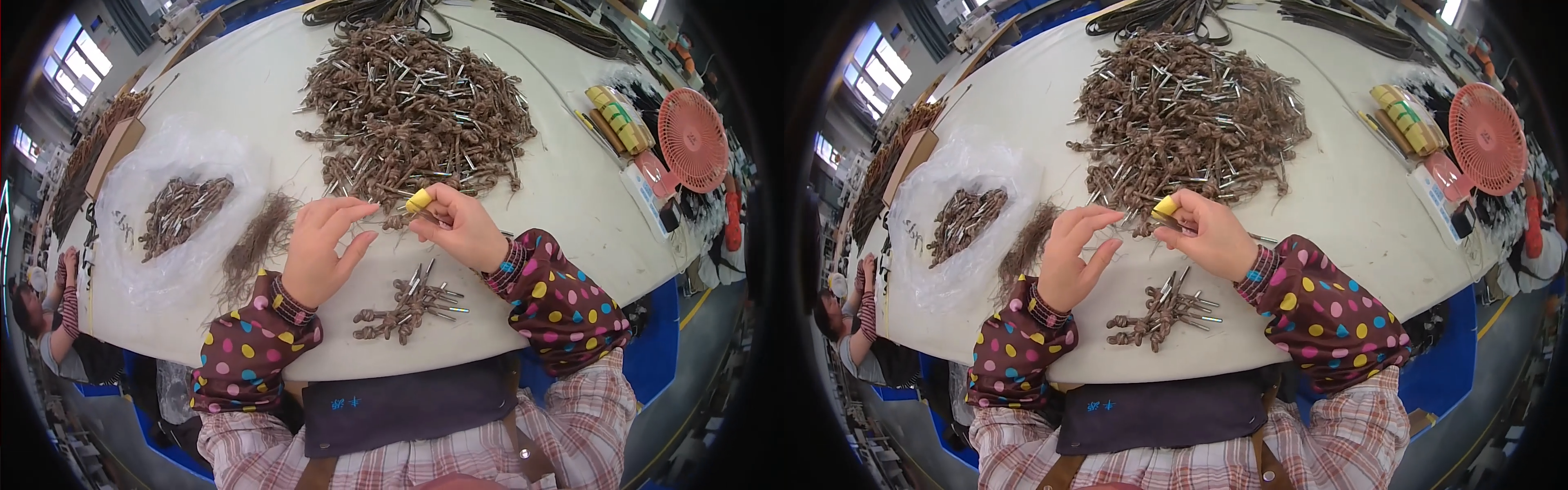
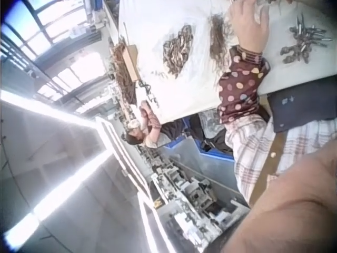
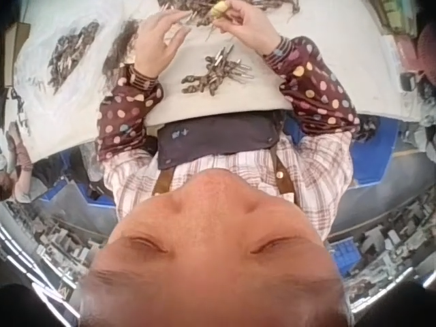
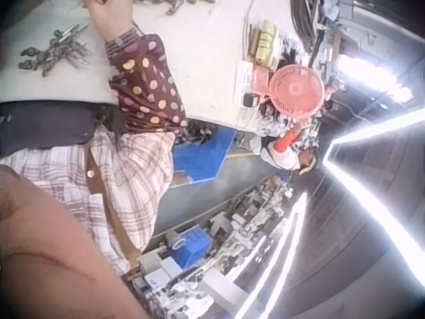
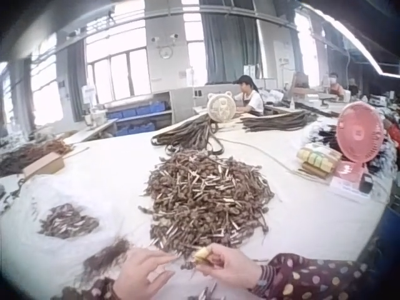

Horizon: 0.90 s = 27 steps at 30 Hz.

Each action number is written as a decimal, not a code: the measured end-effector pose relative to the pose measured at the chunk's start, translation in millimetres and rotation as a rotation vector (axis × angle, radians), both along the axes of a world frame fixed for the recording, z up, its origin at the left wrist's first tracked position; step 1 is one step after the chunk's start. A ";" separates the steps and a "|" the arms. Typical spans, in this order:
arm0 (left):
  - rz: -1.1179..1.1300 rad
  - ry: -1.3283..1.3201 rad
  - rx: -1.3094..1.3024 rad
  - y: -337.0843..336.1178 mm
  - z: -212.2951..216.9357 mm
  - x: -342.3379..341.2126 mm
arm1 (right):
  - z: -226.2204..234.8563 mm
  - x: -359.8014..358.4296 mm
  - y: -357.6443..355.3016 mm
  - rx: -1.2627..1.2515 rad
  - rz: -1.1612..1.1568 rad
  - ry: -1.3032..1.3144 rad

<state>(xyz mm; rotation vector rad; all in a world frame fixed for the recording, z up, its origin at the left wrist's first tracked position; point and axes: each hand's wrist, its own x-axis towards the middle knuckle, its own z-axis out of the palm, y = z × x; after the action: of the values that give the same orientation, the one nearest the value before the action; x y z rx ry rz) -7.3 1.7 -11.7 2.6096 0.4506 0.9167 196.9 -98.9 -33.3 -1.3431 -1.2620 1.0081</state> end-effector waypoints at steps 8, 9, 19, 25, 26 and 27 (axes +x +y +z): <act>0.027 0.031 0.072 -0.2 -10.9 -0.2 | -1.4 -8.6 -5.2 0.048 0.006 -0.015; 0.015 0.018 0.019 0.0 -12.1 0.0 | -0.7 -8.9 -5.6 0.022 0.005 -0.006; 0.046 -0.148 -0.783 -17.2 -9.8 6.7 | -3.4 -12.2 -4.9 -0.041 0.007 0.010; 0.000 -0.129 -0.531 -10.4 -15.3 5.1 | 13.7 -7.4 -9.3 0.194 -0.174 -0.731; 0.007 -0.108 -0.509 -10.4 -14.3 5.2 | 19.4 -11.1 -11.3 0.245 -0.197 -0.773; 0.013 -0.086 -0.487 -10.9 -13.7 5.2 | 21.9 -14.5 -12.2 0.242 -0.197 -0.773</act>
<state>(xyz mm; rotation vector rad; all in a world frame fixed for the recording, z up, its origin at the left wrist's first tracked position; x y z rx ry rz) -2.1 -9.2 -25.4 2.1208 0.5852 0.8000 182.4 -111.0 -11.4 -1.6846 -1.6960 0.1640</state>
